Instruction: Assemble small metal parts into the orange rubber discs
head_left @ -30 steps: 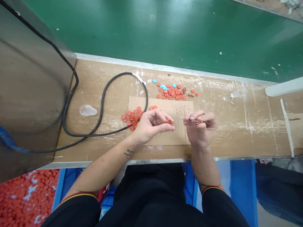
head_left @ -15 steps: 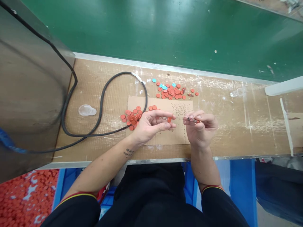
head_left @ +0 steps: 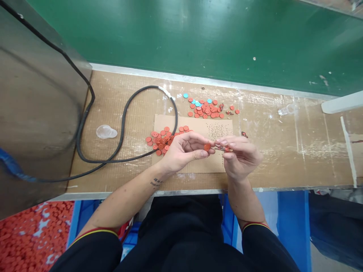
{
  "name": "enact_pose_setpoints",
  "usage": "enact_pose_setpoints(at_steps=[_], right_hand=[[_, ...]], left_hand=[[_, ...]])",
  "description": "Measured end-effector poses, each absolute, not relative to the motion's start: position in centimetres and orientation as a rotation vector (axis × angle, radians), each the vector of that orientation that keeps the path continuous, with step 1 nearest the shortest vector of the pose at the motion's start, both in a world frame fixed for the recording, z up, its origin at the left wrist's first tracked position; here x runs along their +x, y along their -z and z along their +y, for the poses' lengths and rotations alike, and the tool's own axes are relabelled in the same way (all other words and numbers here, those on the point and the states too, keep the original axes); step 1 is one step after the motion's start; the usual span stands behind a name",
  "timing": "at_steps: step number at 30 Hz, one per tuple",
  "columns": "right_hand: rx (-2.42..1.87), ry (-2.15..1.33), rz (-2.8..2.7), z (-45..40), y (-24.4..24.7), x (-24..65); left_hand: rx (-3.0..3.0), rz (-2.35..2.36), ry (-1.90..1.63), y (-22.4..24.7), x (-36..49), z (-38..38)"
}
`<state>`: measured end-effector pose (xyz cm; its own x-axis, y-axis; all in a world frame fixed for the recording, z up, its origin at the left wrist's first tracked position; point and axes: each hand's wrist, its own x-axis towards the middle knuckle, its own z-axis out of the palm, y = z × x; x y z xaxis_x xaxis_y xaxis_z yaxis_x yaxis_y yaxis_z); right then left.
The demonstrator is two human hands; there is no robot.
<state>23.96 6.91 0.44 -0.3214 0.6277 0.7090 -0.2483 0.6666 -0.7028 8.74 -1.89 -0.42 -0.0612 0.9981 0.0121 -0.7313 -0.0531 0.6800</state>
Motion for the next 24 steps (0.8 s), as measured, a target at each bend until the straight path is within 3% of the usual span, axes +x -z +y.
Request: enact_pose_setpoints(at_steps=[24], right_hand=[[-0.298, -0.796, -1.74, 6.9, -0.19, 23.56]], left_hand=[[0.568, 0.74, -1.581, 0.61, 8.82, -2.0]])
